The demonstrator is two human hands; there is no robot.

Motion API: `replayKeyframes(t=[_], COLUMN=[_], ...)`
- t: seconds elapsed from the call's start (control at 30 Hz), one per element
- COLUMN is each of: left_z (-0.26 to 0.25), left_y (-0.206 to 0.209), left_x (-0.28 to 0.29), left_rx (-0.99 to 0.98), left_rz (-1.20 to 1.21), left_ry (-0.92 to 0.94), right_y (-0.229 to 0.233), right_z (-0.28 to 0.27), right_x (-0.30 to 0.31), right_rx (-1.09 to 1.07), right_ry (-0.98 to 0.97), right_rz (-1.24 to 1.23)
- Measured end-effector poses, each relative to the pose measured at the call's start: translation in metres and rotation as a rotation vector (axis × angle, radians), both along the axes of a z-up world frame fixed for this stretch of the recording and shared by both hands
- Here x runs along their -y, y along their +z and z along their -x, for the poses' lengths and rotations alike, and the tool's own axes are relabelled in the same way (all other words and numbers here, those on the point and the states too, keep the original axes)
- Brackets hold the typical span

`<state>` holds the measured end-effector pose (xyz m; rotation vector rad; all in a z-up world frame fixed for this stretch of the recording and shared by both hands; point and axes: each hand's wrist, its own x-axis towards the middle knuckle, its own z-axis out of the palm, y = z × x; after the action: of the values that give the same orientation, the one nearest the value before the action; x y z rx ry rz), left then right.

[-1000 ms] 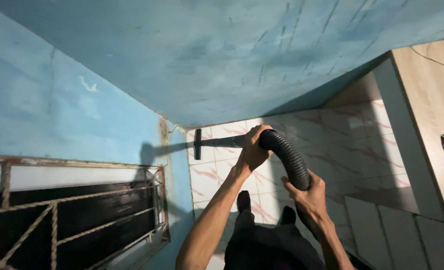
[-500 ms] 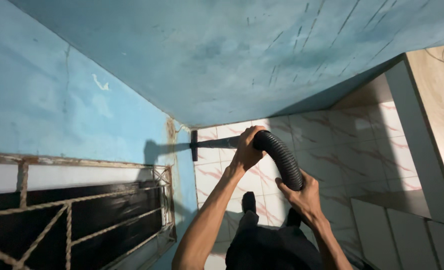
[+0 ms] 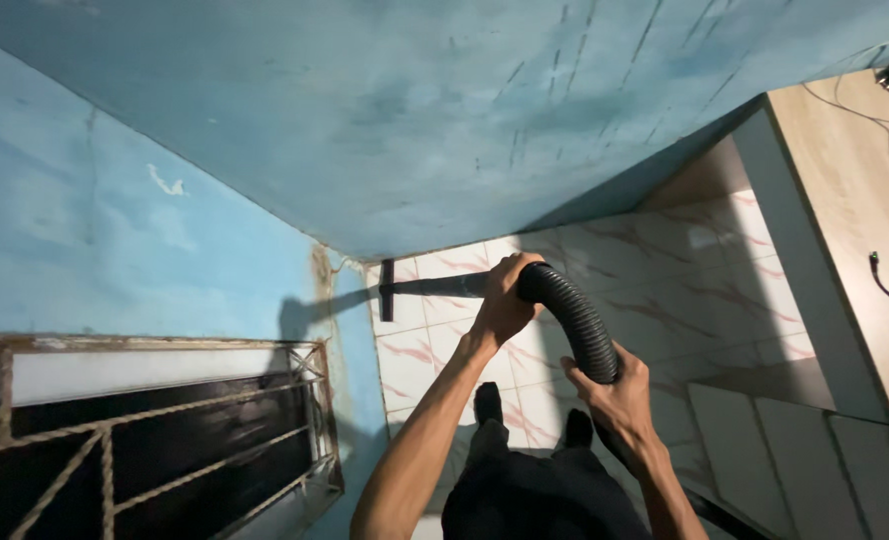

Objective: The person moves an office chair away from a desk to clear the floor space. They then pick up a vacuum cleaner hose and proceed to vacuum the tiled floor area around the desk and a nearby wooden shelf.

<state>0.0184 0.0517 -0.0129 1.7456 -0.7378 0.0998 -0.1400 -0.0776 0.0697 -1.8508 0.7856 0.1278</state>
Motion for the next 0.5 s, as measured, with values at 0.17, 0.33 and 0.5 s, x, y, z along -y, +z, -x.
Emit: replayKeyframes(t=[0.17, 0.33, 0.5], left_z=[0.012, 0.026, 0.033], left_y=[0.004, 0.007, 0.012], left_x=[0.026, 0.049, 0.064], left_rx=[0.000, 0.058, 0.016], left_rz=[0.000, 0.030, 0.005], left_ry=[-0.037, -0.042, -0.041], right_y=[0.001, -0.007, -0.008], right_z=[0.018, 0.035, 0.043], right_x=[0.020, 0.044, 0.062], right_rx=[0.036, 0.043, 0.093], right_ry=[-0.016, -0.024, -0.004], right_rz=[0.032, 0.031, 0.037])
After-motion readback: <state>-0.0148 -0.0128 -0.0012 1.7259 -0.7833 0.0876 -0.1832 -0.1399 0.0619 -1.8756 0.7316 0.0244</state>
